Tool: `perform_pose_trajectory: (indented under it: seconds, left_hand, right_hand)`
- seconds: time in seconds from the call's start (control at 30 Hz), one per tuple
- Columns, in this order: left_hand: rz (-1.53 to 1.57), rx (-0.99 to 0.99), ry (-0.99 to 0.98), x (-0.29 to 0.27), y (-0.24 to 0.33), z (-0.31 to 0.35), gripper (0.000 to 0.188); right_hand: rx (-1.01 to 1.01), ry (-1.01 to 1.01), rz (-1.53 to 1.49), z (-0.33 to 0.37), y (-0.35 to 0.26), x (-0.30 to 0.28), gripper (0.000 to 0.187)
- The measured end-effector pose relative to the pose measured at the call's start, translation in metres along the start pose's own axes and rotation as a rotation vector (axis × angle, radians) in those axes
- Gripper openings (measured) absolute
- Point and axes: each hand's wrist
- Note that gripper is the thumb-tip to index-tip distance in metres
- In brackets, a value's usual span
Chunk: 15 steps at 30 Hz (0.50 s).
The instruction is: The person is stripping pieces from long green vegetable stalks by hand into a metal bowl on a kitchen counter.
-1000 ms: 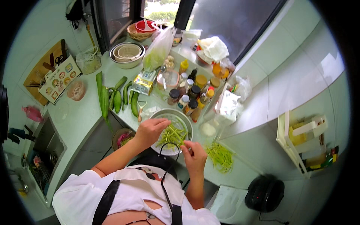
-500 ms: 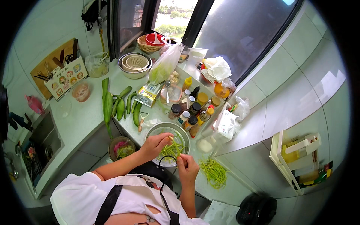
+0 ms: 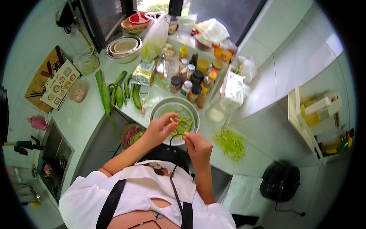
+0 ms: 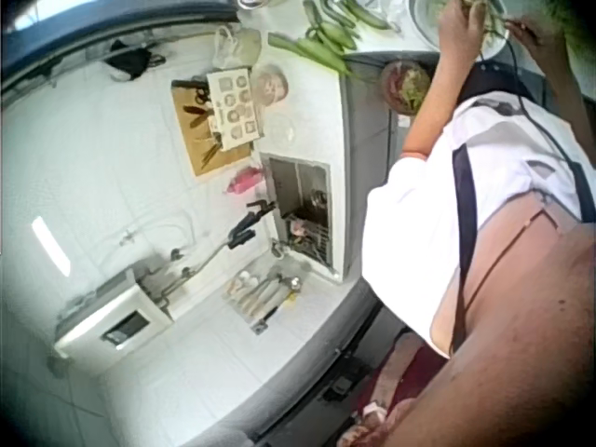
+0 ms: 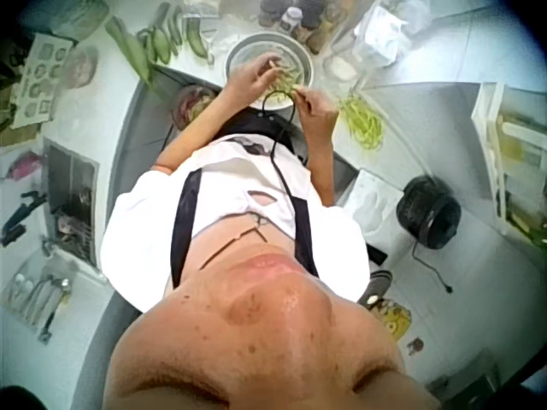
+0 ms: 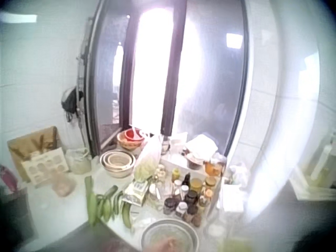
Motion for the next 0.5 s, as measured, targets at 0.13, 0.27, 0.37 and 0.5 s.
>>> perform_pose_trajectory:
  seconds: [0.13, 0.27, 0.37, 0.5]
  left_hand:
    - [-0.012, 0.000, -0.043, 0.001, 0.003, 0.000, 0.026]
    - [-0.083, -0.011, -0.054, 0.002, 0.001, 0.000, 0.022]
    - [-0.056, -0.005, -0.051, 0.001, 0.001, -0.002, 0.020]
    - [-0.016, 0.003, -0.030, 0.005, -0.005, -0.001, 0.017]
  right_hand:
    - [0.045, 0.005, -0.059, 0.005, 0.000, 0.003, 0.011]
    - [0.068, 0.016, -0.029, 0.009, -0.001, 0.002, 0.012]
    - [0.076, 0.001, -0.007, 0.007, -0.001, 0.003, 0.012]
    - [0.081, -0.006, -0.001, 0.005, -0.002, 0.004, 0.011]
Point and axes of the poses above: each hand's wrist, its own z-axis away from the middle knuckle, its own x-axis out of the palm, y = z × x, and after that the axes turned 13 degrees about -y, right-handed
